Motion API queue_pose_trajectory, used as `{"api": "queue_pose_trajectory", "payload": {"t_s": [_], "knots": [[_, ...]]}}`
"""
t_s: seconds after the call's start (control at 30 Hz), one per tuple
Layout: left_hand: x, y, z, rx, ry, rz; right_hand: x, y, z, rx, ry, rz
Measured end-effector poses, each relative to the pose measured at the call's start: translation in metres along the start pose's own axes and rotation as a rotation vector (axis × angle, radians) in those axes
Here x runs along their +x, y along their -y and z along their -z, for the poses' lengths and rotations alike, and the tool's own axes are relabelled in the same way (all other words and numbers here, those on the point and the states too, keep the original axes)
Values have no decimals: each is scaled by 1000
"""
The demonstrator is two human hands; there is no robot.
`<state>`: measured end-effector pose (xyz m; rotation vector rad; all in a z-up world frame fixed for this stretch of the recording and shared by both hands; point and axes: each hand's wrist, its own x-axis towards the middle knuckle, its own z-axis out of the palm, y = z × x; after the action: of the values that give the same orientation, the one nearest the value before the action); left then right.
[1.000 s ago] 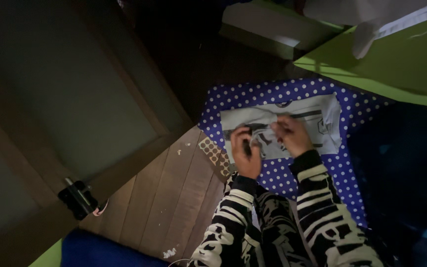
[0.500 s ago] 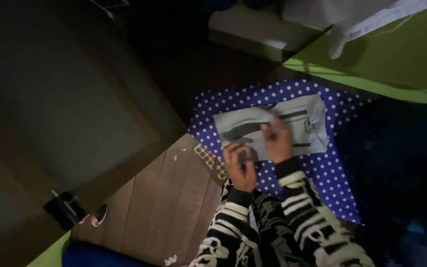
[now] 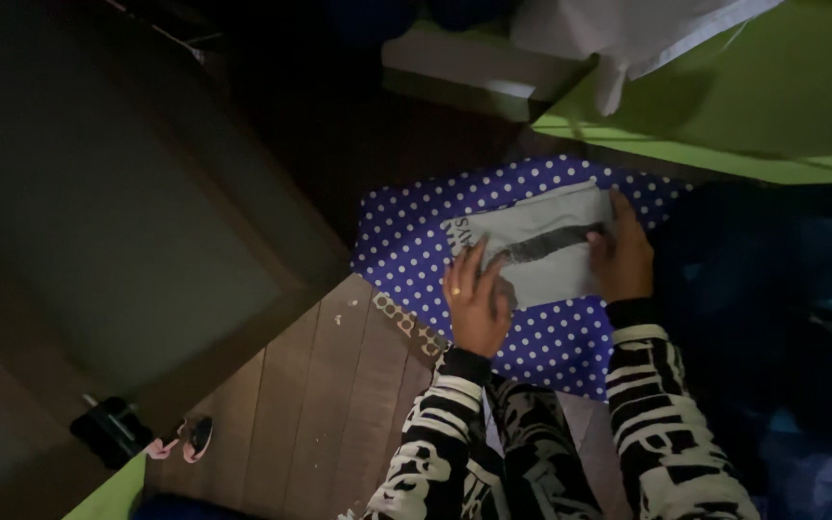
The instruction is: The person packs various folded clothes from a shelf into a blue duffel bag, handling each item individually and arranging them inside the bag.
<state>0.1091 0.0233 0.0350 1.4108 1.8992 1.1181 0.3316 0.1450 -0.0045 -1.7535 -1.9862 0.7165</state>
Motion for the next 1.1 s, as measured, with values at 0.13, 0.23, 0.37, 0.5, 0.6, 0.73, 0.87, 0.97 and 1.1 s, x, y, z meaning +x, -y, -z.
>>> {"api": "queue_pose_trajectory", "payload": {"t_s": [0.13, 0.23, 0.37, 0.5, 0.6, 0.73, 0.87, 0.97, 1.1], "knots": [[13, 11, -14, 475, 215, -35, -3, 10, -11, -287, -179, 45], [20, 16, -16, 568, 300, -12, 0, 21, -14, -273, -154, 20], [24, 14, -17, 566, 342, 48, 0, 41, -18, -314, -47, -186], [27, 7, -11, 555, 357, 40, 6, 38, -17, -335, 163, -362], [30, -5, -5, 499, 474, 110, 6, 34, -13, -8, 27, -167], [9, -44, 0, 83, 247, 278, -5, 72, 27, 246, 111, -201], [2, -85, 19, -1062, 244, 979, -27, 148, 91, 341, 80, 18], [11, -107, 49, -1791, 486, 1039, -53, 201, 137, 39, 373, 1], [19, -135, 69, -1875, 544, 1012, -113, 252, 204, -170, 272, 431]]}}
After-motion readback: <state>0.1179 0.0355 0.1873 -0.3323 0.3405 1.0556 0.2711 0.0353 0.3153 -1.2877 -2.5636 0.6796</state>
